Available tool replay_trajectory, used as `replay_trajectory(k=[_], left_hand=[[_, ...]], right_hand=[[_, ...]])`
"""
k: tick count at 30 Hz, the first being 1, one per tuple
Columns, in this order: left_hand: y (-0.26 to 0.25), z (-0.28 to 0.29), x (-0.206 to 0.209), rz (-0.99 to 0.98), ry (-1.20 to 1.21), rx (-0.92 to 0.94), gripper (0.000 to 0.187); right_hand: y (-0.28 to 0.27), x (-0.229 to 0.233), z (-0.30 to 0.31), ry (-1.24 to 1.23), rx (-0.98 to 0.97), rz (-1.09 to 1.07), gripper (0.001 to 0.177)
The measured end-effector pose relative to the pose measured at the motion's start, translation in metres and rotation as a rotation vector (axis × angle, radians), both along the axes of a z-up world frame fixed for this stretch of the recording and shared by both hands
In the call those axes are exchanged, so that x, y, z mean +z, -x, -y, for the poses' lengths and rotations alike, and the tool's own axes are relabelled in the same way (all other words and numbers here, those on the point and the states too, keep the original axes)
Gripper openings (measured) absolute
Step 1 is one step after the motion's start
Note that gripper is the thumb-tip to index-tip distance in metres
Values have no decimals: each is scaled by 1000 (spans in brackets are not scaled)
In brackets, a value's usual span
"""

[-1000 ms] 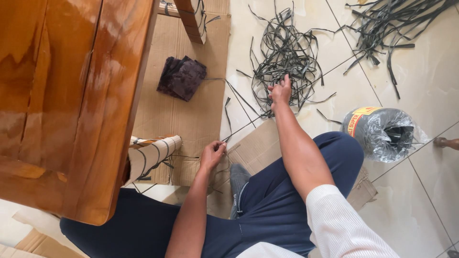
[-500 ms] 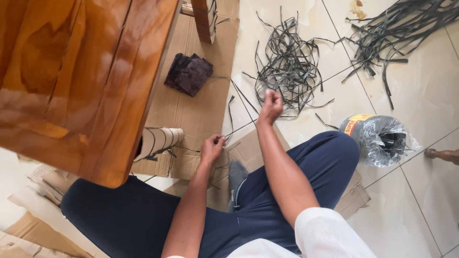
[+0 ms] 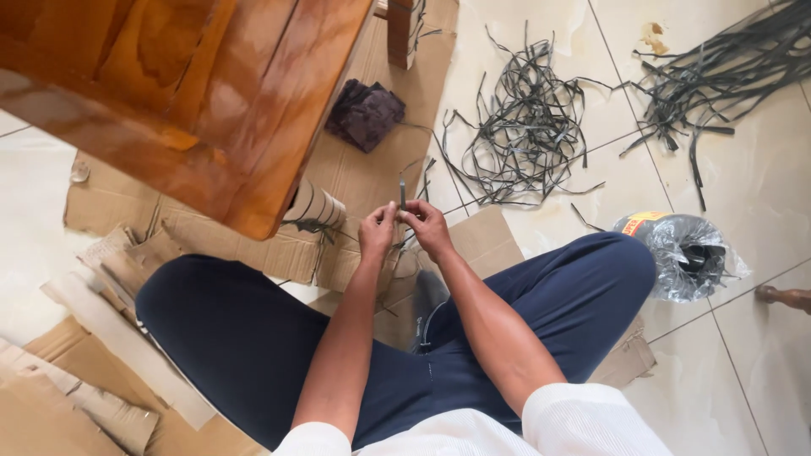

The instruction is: Wrapping chair legs with protective strips and attaching cardboard to the seat for shipment.

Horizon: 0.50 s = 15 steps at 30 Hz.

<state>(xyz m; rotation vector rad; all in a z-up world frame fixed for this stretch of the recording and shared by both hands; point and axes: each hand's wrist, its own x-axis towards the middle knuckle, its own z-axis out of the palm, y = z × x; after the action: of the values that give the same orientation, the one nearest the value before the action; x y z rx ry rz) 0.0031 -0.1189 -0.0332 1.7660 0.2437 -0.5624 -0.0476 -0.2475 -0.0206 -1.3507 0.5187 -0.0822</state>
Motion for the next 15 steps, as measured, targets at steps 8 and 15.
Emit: replay_trajectory(k=[8,15], left_hand=[[2,-6,-20,-3,193,91,29],[-1,-20,-47,-266,410,328,16]], right_hand=[[8,13,5,50,305,-201,15],[3,18,8,-208,320,-452,12]])
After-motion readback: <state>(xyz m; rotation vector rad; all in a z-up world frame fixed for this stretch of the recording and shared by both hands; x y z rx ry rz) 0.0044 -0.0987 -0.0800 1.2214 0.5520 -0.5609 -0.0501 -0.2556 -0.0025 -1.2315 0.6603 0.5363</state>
